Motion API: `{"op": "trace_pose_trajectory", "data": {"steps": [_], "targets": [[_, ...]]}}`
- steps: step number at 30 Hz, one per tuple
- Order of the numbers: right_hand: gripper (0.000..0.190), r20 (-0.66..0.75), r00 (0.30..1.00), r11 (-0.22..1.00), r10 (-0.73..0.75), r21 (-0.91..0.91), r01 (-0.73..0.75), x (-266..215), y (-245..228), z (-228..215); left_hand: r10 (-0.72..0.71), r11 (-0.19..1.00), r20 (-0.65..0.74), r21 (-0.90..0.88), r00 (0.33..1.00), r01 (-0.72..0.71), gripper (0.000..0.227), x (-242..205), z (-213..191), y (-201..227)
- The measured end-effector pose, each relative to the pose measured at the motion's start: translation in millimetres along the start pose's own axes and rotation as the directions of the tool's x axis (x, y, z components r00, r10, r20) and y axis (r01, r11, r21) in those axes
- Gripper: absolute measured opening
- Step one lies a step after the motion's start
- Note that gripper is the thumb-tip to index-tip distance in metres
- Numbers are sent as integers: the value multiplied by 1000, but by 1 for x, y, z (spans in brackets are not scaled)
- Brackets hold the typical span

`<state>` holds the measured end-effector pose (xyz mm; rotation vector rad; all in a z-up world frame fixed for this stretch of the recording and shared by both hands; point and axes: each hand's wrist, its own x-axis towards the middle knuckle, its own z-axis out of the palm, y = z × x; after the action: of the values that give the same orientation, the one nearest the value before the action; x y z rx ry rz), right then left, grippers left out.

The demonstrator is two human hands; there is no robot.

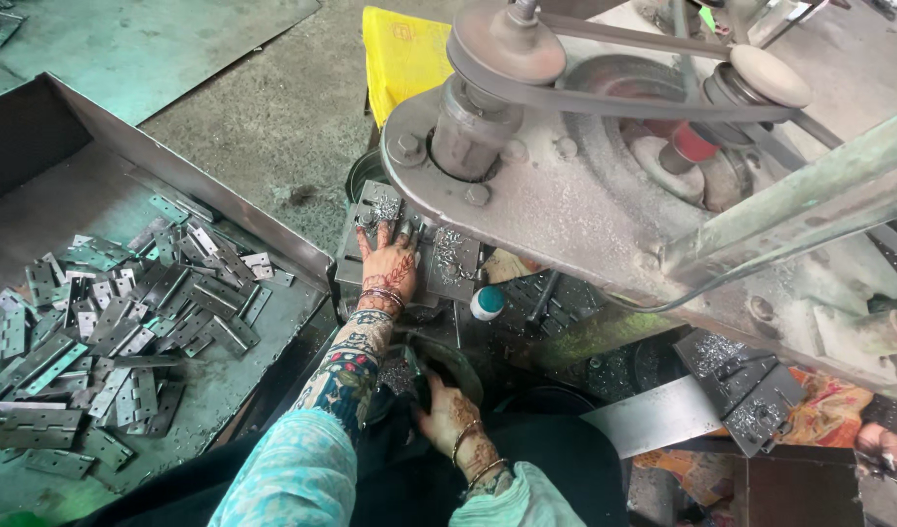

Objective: The person repeatedly picks small metal brackets from a bin, places them into a press machine, and operates the lever to process them. The processed pieces are then moved aside.

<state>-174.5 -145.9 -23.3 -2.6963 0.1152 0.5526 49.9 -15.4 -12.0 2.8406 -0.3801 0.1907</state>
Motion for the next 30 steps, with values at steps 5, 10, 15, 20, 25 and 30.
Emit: {"op": "trace_pose_trajectory", "data": {"steps": [5, 10, 15, 20, 25, 30], "targets": [[61, -46, 994, 983, 101, 157, -93, -6, 22, 61, 24, 999, -78, -33, 997, -27, 57, 9, 5, 1], [78, -42, 999, 992, 34, 124, -29, 2, 35, 58, 6, 997, -113, -72, 994, -14, 43, -12, -9, -2], [67, -131, 989, 994, -68, 77, 78, -7, 19, 2, -132, 982, -389, -175, 912, 68, 39, -75, -6, -52], [64, -62, 998, 1000, -13, -10, 12, -14, -17, -34, -451, 883, -371, -313, 812, 348, 45, -139, 28, -144], [62, -112, 992, 998, -53, -22, 51, -21, -22, -34, -893, 447, -198, -488, 404, 750, 63, -194, 108, -214], [63, -68, 998, 999, 2, -40, -5, -10, -21, -33, -918, 390, -232, -682, 323, 619, 70, -189, 158, -236]]}}
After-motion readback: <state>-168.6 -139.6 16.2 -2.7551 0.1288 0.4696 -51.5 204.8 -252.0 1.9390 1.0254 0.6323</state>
